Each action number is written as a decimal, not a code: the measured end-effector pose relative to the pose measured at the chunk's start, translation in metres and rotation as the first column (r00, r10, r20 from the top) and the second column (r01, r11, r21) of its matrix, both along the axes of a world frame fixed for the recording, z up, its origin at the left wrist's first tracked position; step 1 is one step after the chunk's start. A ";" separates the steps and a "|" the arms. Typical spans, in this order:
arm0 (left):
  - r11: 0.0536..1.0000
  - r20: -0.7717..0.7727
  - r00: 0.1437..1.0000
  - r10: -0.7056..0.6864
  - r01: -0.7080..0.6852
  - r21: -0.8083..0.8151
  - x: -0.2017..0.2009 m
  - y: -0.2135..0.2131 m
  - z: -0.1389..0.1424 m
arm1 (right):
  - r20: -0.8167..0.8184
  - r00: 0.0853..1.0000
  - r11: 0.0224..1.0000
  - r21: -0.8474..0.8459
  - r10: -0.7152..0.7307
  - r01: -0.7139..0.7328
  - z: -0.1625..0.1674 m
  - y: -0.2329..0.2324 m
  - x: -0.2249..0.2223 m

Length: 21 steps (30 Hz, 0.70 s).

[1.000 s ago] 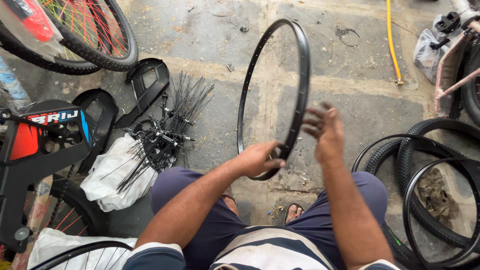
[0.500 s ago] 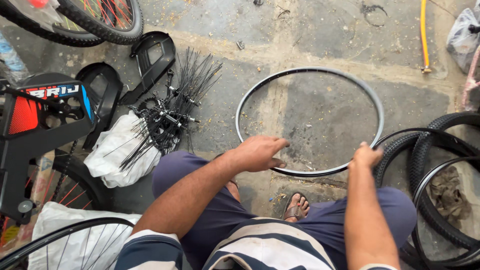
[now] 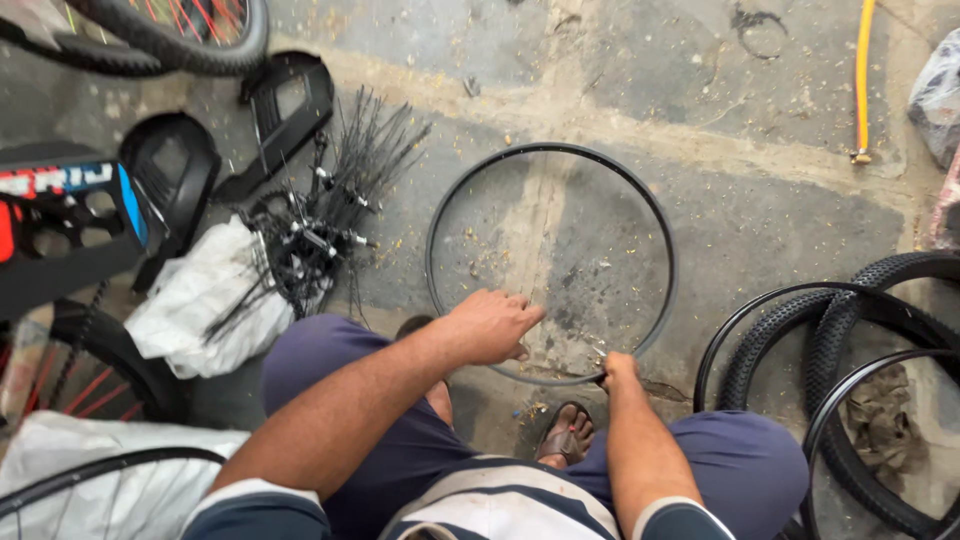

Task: The person assembles a bicycle wheel by tightening spokes, attaching a rim, and inserting spokes into the hub. They handle the wheel, rim, and spokes, using a spoke wrench to tighten the nipples.

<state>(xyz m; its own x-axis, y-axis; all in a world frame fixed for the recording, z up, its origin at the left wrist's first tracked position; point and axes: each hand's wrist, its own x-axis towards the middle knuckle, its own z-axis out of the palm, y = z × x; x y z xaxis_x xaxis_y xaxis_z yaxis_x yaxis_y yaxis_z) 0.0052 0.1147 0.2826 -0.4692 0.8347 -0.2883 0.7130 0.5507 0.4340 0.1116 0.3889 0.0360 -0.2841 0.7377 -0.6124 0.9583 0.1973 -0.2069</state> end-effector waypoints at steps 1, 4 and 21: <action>1.000 -0.010 1.000 -0.003 0.003 -0.006 -0.001 0.002 0.007 | 0.030 0.998 0.999 -0.006 0.049 -0.049 -0.006 0.001 -0.001; 0.999 -0.041 0.998 0.049 -0.049 0.013 -0.008 -0.007 0.038 | 0.105 0.976 0.982 -0.012 0.190 -0.190 -0.022 0.005 -0.001; 0.020 0.141 0.083 0.987 -0.918 0.396 -0.082 -0.287 -0.192 | -0.176 0.559 0.545 0.576 0.810 -0.609 0.123 0.074 0.037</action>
